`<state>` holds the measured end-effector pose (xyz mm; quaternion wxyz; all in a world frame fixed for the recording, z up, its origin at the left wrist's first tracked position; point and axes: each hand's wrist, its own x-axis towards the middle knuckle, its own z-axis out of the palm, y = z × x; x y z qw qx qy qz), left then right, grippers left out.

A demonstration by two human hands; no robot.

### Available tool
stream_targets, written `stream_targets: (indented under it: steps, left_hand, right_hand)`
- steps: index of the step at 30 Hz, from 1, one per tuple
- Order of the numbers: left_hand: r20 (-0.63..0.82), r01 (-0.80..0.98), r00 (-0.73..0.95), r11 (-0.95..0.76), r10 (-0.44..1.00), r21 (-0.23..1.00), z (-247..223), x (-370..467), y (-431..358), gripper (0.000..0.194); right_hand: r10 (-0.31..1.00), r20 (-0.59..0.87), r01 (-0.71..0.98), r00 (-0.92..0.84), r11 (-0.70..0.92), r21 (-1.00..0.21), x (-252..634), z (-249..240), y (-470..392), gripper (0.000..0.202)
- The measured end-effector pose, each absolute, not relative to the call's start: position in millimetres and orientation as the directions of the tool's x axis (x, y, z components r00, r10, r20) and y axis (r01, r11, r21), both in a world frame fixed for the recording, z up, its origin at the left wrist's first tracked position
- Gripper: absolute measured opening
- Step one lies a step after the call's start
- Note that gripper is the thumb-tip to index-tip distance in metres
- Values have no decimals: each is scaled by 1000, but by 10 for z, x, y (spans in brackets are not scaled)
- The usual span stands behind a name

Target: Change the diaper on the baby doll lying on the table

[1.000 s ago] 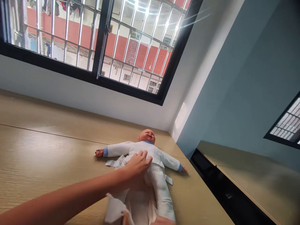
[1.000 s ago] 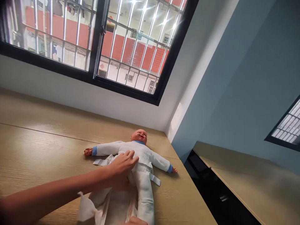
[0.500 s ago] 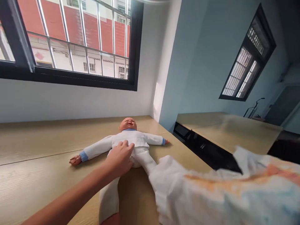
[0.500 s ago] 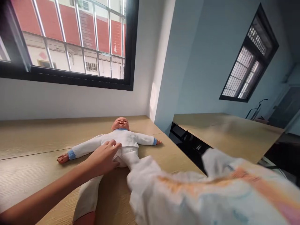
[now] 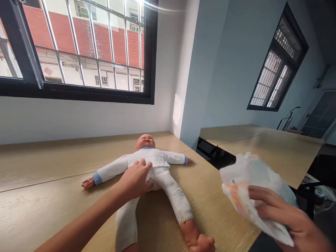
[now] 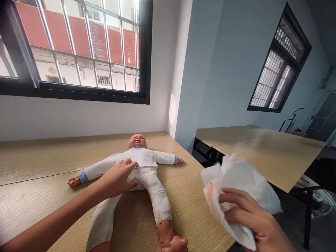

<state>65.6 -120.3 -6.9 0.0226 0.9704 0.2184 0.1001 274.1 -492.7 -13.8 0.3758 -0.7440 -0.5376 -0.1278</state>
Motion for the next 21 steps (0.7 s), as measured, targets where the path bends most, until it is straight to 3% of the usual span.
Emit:
stream_targets:
  steps: [3, 6, 12, 15, 19, 21]
  left_hand:
    - [181, 407, 892, -910, 415, 83, -53, 648, -1198, 47]
    - [199, 398, 894, -916, 401, 54, -84, 662, -1218, 47]
    - [280, 437, 881, -882, 381, -176, -362, 770, -1445, 45]
    - [310, 442, 879, -862, 362, -249, -473, 791, -1516, 52]
    - [331, 438, 878, -859, 346, -265, -501, 780, -1503, 53]
    - [339, 439, 876, -858, 342, -268, -495, 775, -1498, 53]
  right_hand:
    - [776, 513, 918, 367, -213, -334, 2765, -258, -4904, 13]
    - [754, 443, 869, 485, -360, -340, 2692, -445, -4963, 22]
    - [765, 216, 770, 606, -496, -401, 2603, -609, -5214, 30]
    - [794, 139, 758, 592, -490, -430, 2554, -496, -5350, 39]
    - [857, -93, 767, 506, -497, -406, 2503, -131, -5531, 55]
    - [871, -99, 788, 481, -479, -387, 2528, 77, -5531, 68]
